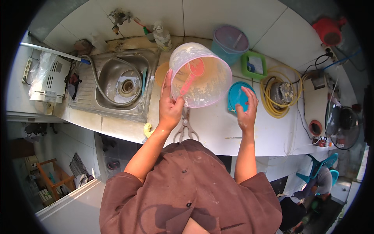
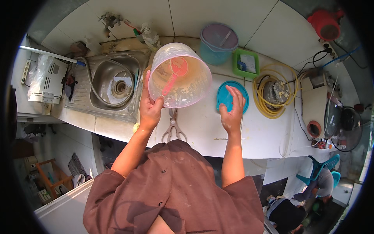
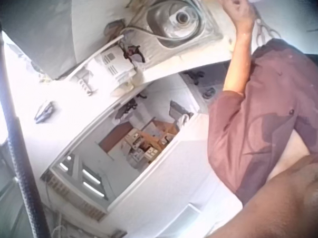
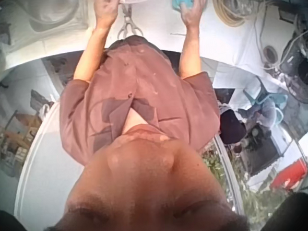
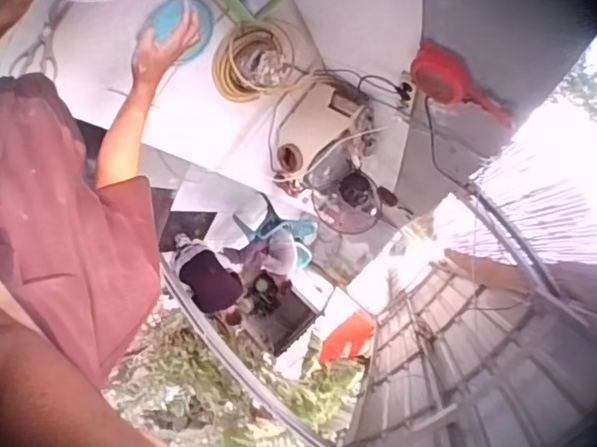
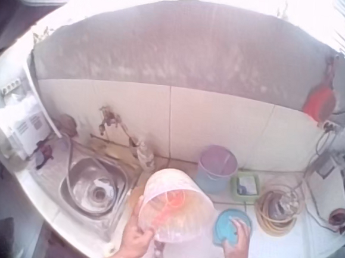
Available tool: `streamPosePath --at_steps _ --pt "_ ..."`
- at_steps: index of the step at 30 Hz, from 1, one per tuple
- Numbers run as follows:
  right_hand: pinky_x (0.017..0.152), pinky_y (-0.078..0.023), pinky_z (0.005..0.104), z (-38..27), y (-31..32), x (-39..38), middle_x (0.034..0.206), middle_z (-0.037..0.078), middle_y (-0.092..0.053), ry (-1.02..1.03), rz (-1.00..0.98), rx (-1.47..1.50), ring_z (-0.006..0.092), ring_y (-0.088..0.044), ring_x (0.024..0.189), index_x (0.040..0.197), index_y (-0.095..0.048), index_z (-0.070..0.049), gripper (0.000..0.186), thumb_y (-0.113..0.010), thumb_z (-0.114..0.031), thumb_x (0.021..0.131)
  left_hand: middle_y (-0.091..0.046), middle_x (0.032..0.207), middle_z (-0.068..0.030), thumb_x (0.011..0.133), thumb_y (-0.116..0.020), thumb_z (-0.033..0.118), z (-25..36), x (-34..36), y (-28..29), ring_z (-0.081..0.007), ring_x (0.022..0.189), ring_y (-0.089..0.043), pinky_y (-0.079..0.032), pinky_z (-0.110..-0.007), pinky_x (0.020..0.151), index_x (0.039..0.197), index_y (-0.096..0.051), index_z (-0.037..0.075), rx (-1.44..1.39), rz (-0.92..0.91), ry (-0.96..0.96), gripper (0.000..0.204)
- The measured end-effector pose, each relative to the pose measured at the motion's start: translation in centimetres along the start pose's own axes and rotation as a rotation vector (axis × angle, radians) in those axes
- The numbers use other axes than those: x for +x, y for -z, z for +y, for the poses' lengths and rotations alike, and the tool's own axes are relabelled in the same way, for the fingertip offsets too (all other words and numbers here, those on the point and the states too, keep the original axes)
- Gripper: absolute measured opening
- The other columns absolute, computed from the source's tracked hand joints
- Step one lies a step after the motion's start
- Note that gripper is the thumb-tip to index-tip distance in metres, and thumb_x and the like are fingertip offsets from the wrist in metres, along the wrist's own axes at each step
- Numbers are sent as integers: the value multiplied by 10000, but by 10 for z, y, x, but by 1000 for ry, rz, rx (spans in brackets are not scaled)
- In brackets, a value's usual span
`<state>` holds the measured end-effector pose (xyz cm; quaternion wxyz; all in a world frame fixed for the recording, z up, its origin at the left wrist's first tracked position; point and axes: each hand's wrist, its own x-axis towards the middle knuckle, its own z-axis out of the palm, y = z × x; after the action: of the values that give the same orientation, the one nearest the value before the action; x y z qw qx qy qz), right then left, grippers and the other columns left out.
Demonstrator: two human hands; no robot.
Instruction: The person washes a bowl, measures powder from a container into the bowl, adds water, and mixes it with a spatula until it reaches a paste-like consistency, then transfers the mixture onto a dental tray.
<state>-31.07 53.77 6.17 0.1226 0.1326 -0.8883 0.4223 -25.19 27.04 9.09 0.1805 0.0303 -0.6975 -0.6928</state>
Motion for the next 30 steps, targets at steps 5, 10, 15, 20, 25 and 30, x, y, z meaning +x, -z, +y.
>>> streamPosePath --at_steps 5,10,15,20,25,30 --pt "583 -469 262 -72 -27 29 979 116 -630 -236 -124 603 126 -582 681 1249 -584 9 351 -546 -189 963 -268 1554 -110 858 -491 -106 19 -7 -2 -231 1394 -340 -310 -350 1122 1567 -111 122 -65 10 -94 835" --pt "495 -447 259 -107 -15 41 684 42 -606 -75 -29 539 93 -543 527 1204 -604 35 301 -480 -150 1001 -289 1532 -132 945 -560 317 34 -17 28 -332 1343 -412 -468 -530 1022 1552 -106 137 -505 -29 73 779" --pt "583 -493 328 -118 -10 55 725 127 -645 -115 -411 549 215 -627 585 1210 -595 9 289 -489 -137 984 -359 1509 -135 840 -505 747 -7 5 50 -322 1315 -446 -413 -498 1081 1492 -317 118 -1085 3 435 925" --pt "707 -508 391 -122 -9 64 908 220 -674 200 -344 425 399 -647 804 1234 -581 -5 303 -515 -150 976 -439 1462 -117 750 -531 819 -45 12 83 -288 1289 -468 -412 -465 1079 1454 -394 80 -892 78 281 1030" --pt "723 -512 423 -134 -6 86 965 221 -672 358 -308 356 399 -648 850 1233 -576 -9 309 -537 -162 968 -463 1439 -140 719 -621 786 13 22 82 -290 1270 -493 -446 -464 1050 1458 -376 64 -616 112 238 1062" --pt "621 -500 374 -154 3 96 831 96 -637 474 229 144 277 -628 707 1017 -631 -42 195 -632 -202 905 -424 1459 -168 644 -640 800 4 41 93 -339 1304 -465 -439 -532 1048 1483 -325 84 -738 61 96 1148"
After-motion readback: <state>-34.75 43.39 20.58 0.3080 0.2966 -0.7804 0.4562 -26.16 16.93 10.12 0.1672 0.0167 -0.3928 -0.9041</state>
